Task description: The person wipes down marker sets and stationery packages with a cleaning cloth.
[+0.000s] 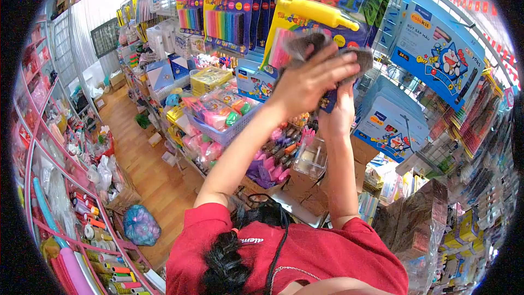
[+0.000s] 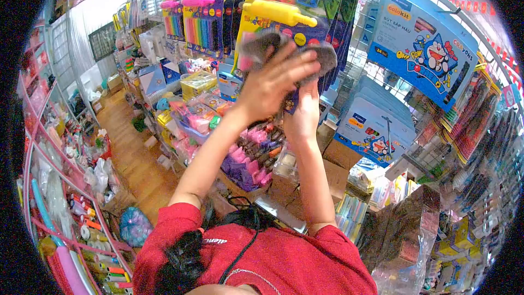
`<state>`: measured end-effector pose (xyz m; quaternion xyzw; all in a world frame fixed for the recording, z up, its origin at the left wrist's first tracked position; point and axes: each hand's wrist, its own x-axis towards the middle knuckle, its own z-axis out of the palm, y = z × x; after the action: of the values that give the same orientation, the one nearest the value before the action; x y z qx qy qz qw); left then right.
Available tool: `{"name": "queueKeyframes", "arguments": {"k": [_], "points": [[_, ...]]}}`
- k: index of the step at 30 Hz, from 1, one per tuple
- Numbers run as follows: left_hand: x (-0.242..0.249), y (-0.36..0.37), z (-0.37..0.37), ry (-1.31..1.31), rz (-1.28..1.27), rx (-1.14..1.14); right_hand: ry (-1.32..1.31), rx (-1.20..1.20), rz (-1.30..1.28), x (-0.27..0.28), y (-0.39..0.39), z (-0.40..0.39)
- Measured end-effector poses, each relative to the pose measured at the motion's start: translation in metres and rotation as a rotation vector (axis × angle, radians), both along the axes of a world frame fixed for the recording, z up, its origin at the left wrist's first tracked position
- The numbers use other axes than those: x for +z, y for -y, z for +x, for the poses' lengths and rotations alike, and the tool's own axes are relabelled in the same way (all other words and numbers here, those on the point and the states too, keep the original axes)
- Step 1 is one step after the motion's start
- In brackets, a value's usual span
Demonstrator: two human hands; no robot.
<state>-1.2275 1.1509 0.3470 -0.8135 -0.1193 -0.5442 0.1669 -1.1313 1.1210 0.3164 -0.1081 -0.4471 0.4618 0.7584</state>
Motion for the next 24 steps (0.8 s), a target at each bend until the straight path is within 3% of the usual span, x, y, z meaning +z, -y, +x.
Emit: {"name": "queueKeyframes", "arguments": {"k": [3, 8, 11, 14, 15, 17, 20, 23, 24], "points": [[0.017, -0.017, -0.017, 0.126, 0.004, 0.024, 0.031, -0.002, 0.038, 0.005, 0.008, -0.003], [-0.013, -0.053, -0.029, 0.372, -0.049, -0.071, 0.018, -0.011, 0.067, 0.005, 0.008, -0.006], [-0.043, -0.069, -0.04, 0.597, -0.34, -0.156, 0.081, -0.056, 0.082, 0.008, 0.013, -0.005], [-0.059, -0.076, -0.061, 0.698, -0.23, 0.0, 0.163, -0.135, 0.082, 0.011, 0.016, -0.002], [-0.045, -0.052, -0.061, 0.862, -0.294, 0.01, 0.165, -0.158, 0.089, 0.01, 0.014, -0.001], [-0.016, -0.028, -0.061, 0.916, -0.101, 0.057, 0.145, -0.159, 0.088, 0.012, 0.014, -0.001], [0.033, 0.004, -0.066, 0.676, 0.068, 0.011, 0.087, -0.082, 0.045, 0.012, 0.014, -0.001], [0.064, 0.016, -0.058, 0.506, 0.197, 0.063, 0.183, -0.235, 0.021, 0.002, 0.006, -0.001], [0.072, 0.02, -0.052, 0.45, 0.201, 0.006, 0.13, -0.155, 0.072, 0.004, 0.007, -0.004]]}}
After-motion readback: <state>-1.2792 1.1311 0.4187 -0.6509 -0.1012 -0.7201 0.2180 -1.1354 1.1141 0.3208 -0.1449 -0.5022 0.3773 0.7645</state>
